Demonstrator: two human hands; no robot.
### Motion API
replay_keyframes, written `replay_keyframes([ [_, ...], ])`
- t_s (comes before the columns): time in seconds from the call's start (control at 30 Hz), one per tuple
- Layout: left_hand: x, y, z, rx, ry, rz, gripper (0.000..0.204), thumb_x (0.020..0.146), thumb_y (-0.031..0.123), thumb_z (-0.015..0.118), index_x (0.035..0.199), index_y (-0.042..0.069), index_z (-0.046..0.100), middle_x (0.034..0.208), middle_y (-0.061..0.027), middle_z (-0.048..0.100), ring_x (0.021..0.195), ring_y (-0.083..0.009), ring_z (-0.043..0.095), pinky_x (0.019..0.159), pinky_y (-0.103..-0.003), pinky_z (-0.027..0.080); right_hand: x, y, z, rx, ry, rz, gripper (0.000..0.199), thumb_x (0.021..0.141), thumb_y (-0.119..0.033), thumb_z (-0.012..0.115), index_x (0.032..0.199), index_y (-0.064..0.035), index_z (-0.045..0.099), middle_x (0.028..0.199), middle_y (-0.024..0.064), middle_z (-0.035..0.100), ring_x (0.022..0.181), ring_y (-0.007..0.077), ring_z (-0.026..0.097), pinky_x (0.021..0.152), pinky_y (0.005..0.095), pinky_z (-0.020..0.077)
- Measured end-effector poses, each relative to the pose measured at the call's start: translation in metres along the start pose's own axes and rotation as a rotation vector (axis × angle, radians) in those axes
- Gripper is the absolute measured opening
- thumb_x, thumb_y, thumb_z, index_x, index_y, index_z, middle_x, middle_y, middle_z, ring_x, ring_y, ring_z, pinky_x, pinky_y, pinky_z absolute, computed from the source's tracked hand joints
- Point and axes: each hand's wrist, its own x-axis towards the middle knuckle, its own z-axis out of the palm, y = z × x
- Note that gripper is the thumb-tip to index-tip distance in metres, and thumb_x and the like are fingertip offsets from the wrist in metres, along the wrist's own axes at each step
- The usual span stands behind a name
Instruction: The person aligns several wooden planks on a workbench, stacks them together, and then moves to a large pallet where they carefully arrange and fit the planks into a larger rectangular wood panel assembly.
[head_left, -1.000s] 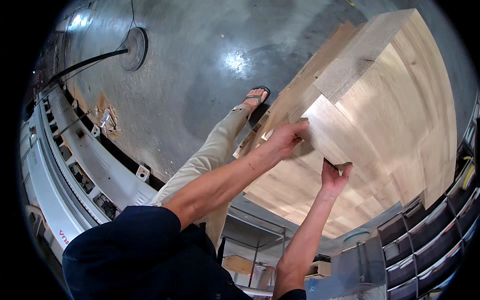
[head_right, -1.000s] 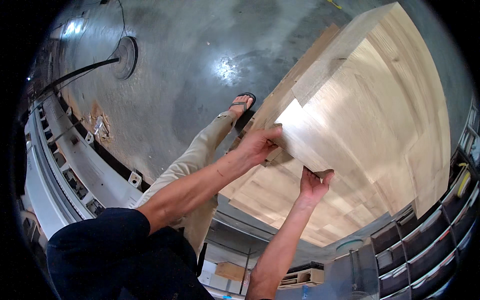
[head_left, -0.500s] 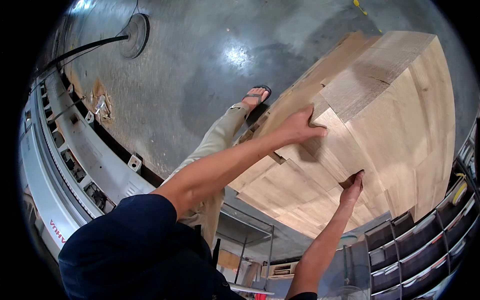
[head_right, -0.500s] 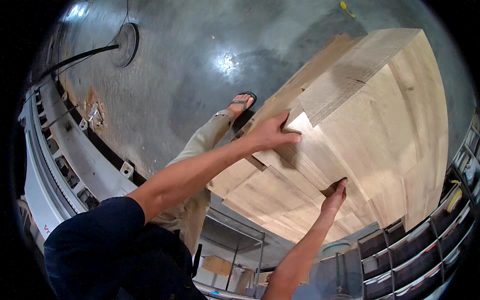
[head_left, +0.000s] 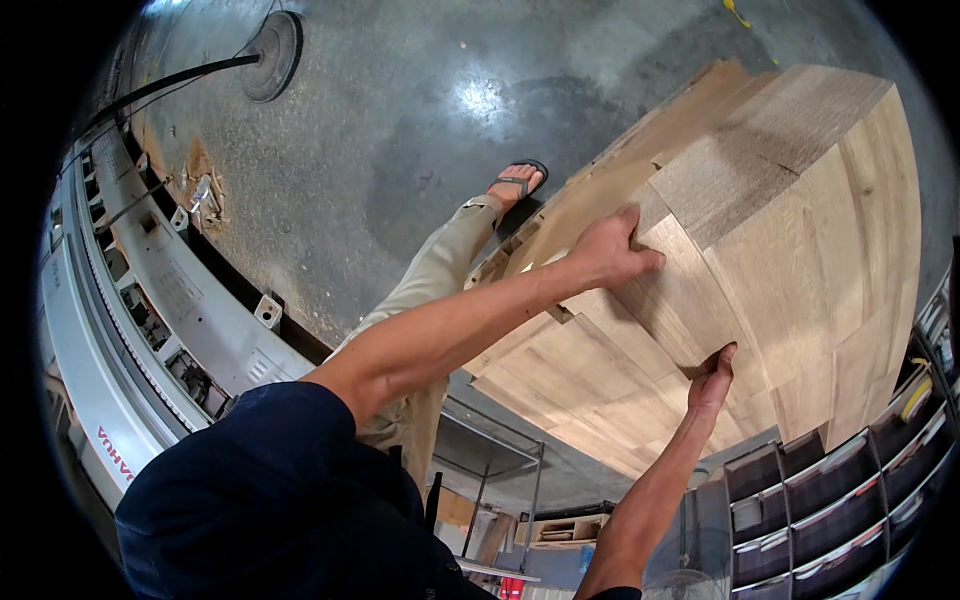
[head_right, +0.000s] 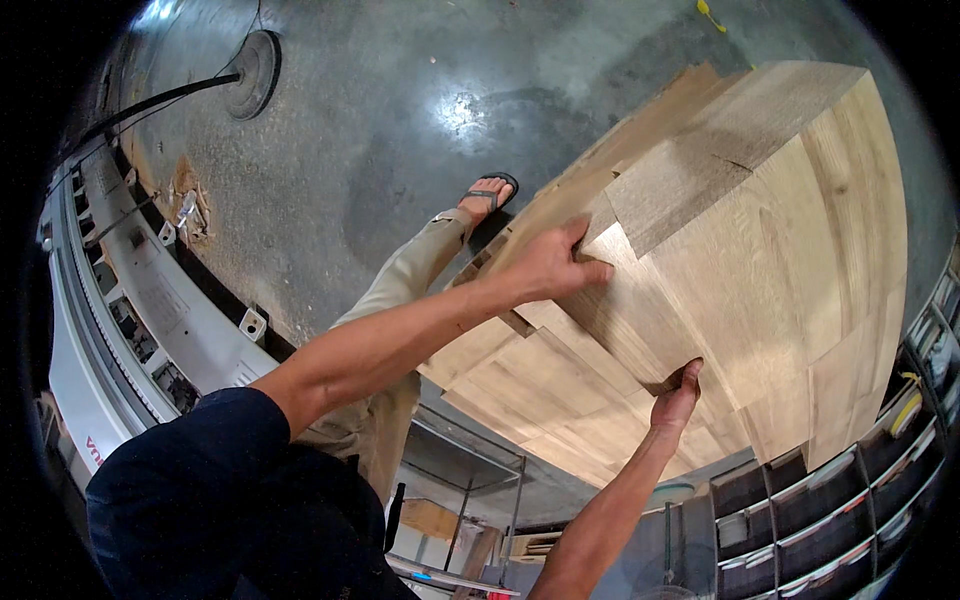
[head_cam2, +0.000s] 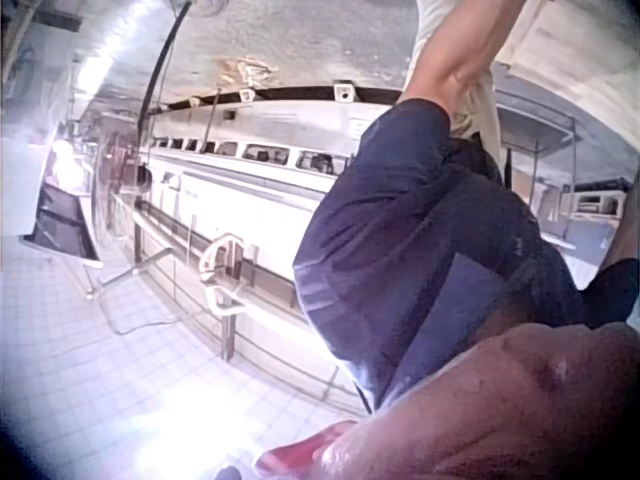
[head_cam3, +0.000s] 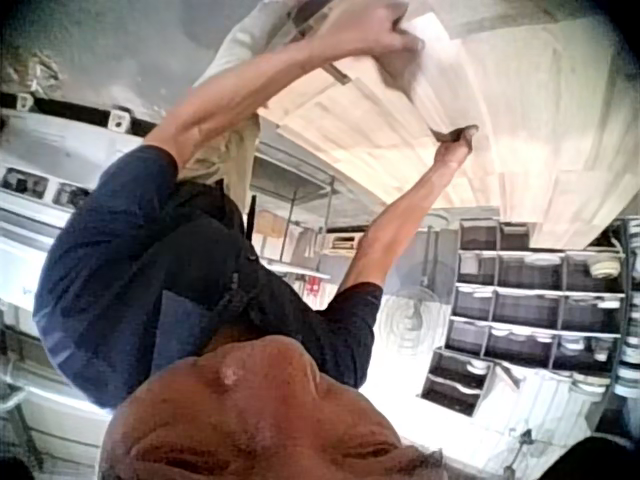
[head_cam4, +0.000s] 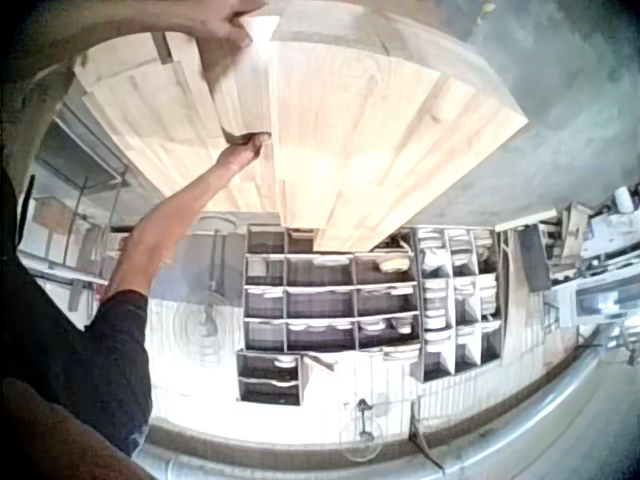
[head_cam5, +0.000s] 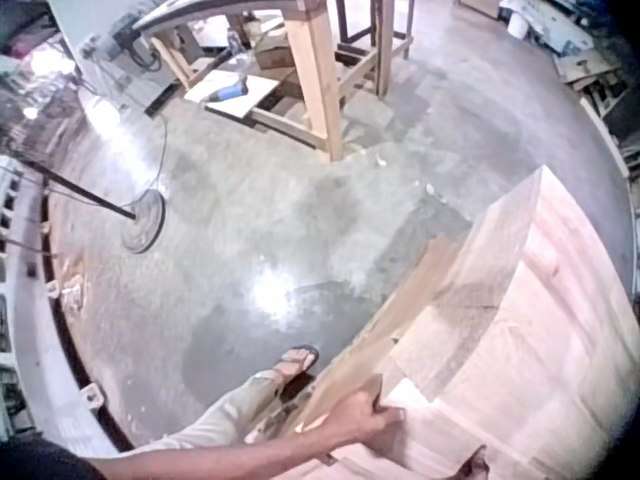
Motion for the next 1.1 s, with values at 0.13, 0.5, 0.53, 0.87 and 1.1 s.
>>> replay_keyframes([
  [0.13,0.000,0.006,-0.004,0.020,-0.028,-0.017,0.053,0.064,0.041,0.071,0.087,-0.003,0.053,0.081,-0.0234,0.060,0.080,-0.0378,0.060,0.072,-0.042,0.046,0.002,0.000,0.002,0.021,0.021,0.082,0.035,0.090,-0.033,0.061,0.108,-0.0028,0.060,0.099,-0.0032,0.062,0.094,0.0064,0.053,0.089,0.0219,0.0383],
  [0.5,0.011,-0.004,-0.003,-0.106,-0.161,-0.011,0.077,0.062,0.045,0.077,0.110,-0.008,0.050,0.106,-0.0248,0.059,0.101,-0.0332,0.057,0.085,-0.037,0.044,0.004,-0.004,0.007,0.045,0.072,0.043,0.045,0.085,-0.037,0.066,0.115,-0.0038,0.057,0.113,-0.0004,0.058,0.107,0.0124,0.051,0.099,0.0283,0.0359],
  [0.53,0.014,-0.004,-0.004,-0.084,-0.204,-0.009,0.078,0.066,0.045,0.076,0.114,-0.009,0.048,0.107,-0.0226,0.058,0.103,-0.0290,0.056,0.087,-0.034,0.043,0.007,-0.004,0.003,0.066,0.036,0.037,0.041,0.084,-0.037,0.068,0.108,-0.0053,0.061,0.104,-0.0034,0.059,0.099,0.0093,0.052,0.091,0.0257,0.0395],
  [0.87,0.008,0.026,-0.007,-0.092,-0.240,-0.199,0.077,0.076,0.036,0.074,0.126,-0.011,0.040,0.110,-0.0189,0.060,0.106,-0.0251,0.057,0.092,-0.032,0.043,0.011,0.000,0.002,0.050,0.033,0.009,0.028,0.083,-0.040,0.068,0.087,-0.0126,0.063,0.073,-0.0096,0.051,0.065,0.0042,0.039,0.062,0.0206,0.0322],
  [1.1,0.001,0.026,0.006,-0.076,-0.132,-0.090,0.051,0.086,0.028,0.066,0.125,0.000,0.051,0.111,-0.0099,0.061,0.103,-0.0154,0.055,0.089,-0.029,0.044,0.014,0.002,0.007,-0.051,0.085,-0.109,0.047,0.085,-0.030,0.069,0.116,0.0026,0.055,0.106,0.0064,0.060,0.096,0.0161,0.053,0.089,0.0282,0.0416],
])
